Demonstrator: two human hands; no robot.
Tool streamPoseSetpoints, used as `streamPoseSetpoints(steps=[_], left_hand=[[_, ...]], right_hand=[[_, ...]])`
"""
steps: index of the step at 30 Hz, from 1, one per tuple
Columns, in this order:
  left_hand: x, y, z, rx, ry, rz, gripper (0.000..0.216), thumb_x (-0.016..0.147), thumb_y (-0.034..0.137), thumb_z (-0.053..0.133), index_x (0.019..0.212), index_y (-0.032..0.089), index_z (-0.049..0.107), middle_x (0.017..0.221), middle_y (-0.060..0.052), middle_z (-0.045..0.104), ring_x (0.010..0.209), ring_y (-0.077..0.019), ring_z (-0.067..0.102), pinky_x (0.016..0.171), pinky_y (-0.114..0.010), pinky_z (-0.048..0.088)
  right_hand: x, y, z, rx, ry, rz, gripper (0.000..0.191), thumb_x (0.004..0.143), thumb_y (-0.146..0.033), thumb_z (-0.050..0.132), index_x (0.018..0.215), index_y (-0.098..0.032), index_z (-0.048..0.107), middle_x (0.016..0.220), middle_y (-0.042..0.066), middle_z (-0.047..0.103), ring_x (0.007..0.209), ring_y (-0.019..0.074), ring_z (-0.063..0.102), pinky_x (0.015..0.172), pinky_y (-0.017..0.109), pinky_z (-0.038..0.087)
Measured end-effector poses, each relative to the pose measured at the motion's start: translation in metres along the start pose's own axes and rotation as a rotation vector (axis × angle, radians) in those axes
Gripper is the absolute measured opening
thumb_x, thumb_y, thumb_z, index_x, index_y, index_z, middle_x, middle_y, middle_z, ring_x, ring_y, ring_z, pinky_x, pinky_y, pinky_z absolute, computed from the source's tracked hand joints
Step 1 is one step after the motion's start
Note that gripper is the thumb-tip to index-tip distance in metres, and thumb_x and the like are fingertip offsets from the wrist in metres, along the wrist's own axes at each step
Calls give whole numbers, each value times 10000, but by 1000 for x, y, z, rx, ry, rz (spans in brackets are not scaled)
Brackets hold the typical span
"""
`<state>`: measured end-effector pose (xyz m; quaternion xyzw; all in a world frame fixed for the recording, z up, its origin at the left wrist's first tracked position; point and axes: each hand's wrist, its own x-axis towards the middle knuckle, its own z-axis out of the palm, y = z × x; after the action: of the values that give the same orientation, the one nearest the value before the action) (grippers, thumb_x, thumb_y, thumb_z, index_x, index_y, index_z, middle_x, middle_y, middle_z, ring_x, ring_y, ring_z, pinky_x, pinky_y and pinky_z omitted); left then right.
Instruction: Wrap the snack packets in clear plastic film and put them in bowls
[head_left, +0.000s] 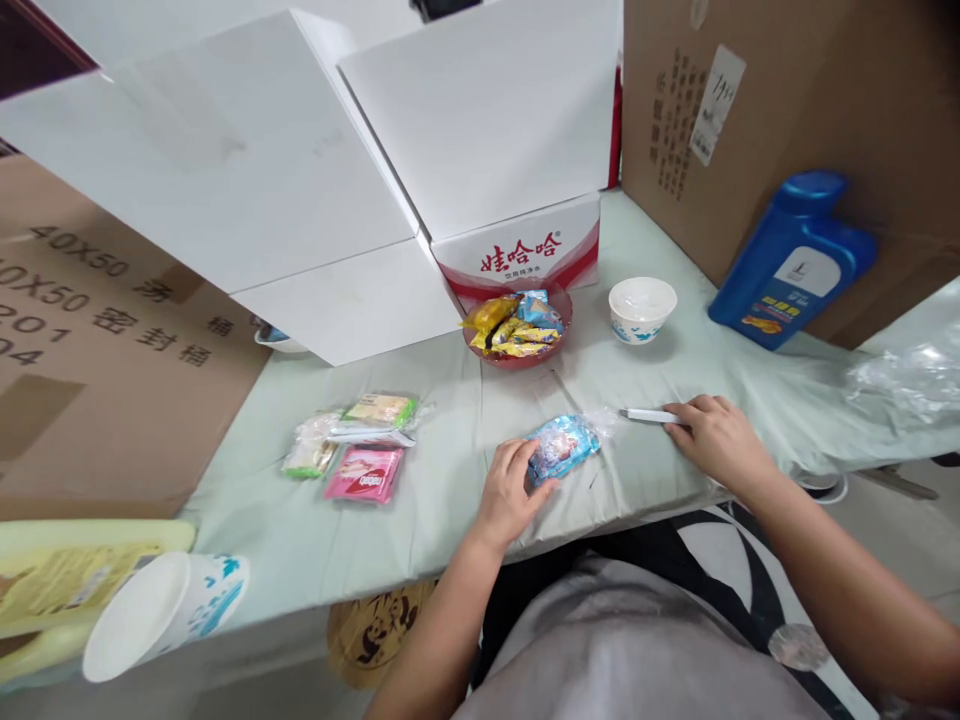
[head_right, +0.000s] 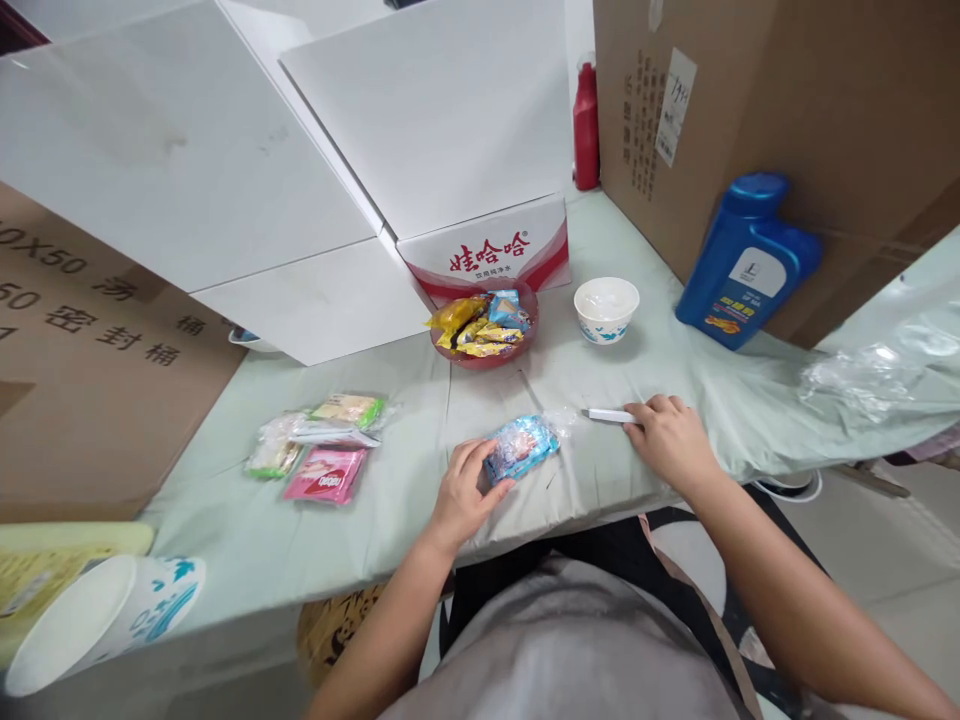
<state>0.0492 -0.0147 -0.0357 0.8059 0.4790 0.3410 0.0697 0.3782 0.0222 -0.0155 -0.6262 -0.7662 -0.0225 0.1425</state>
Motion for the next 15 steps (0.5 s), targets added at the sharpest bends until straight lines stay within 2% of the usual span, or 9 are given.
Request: streamPoseSetpoints(steps=[2, 5, 8, 10, 12, 15], left_hand=[[1, 0, 1, 20, -1, -11, 538, 855, 356, 667, 1331, 187, 479, 1089, -108, 588, 1023, -248, 557, 876, -424, 532], [2, -1, 1, -1, 29, 17, 294, 895, 295, 614, 1173, 204, 597, 987, -77, 598, 973, -225, 563, 852, -395, 529], [2, -1, -1, -82, 76, 18, 94, 923, 215, 548, 949, 202, 638, 915, -58, 603, 960, -203, 577, 849, -373, 520], [1, -1, -3, -135, 113, -32, 96, 930, 200, 523, 903, 199, 615, 912, -56, 608, 948, -192, 592, 843, -361, 516], [-1, -3, -4, -200, 173, -123, 71, 928, 226, 531, 897, 197, 587, 933, -57, 610, 945, -186, 605, 846, -353, 513], [-6, -9, -3, -330, 340, -315, 112, 911, 294, 560, 858, 199, 535, 914, -42, 596, 906, -174, 626, 812, -318, 520]], right_hand=[[0, -4, 2, 6, 103, 15, 285, 893, -324, 544, 1079, -173, 700, 1031, 156, 648, 1003, 340, 562, 827, 488, 461], [3, -30, 7, 219, 205, -151, 348, 902, -357, 556, 1199, -186, 619, 1181, 159, 607, 1118, 321, 527, 919, 496, 451], [12, -61, 9, 376, 156, -347, 498, 884, -368, 595, 1340, -191, 503, 1363, 166, 514, 1282, 319, 441, 1013, 498, 413], [20, -77, 9, 398, 68, -421, 427, 886, -315, 581, 1293, -192, 546, 1423, 156, 481, 1338, 327, 399, 1032, 506, 391], [28, -86, 8, 431, -49, -431, 261, 899, -236, 520, 1128, -190, 637, 1315, 134, 588, 1250, 299, 505, 1005, 470, 411], [40, -86, 5, 525, -135, -274, 228, 906, -196, 449, 990, -193, 661, 1024, 84, 710, 958, 220, 648, 871, 356, 472]])
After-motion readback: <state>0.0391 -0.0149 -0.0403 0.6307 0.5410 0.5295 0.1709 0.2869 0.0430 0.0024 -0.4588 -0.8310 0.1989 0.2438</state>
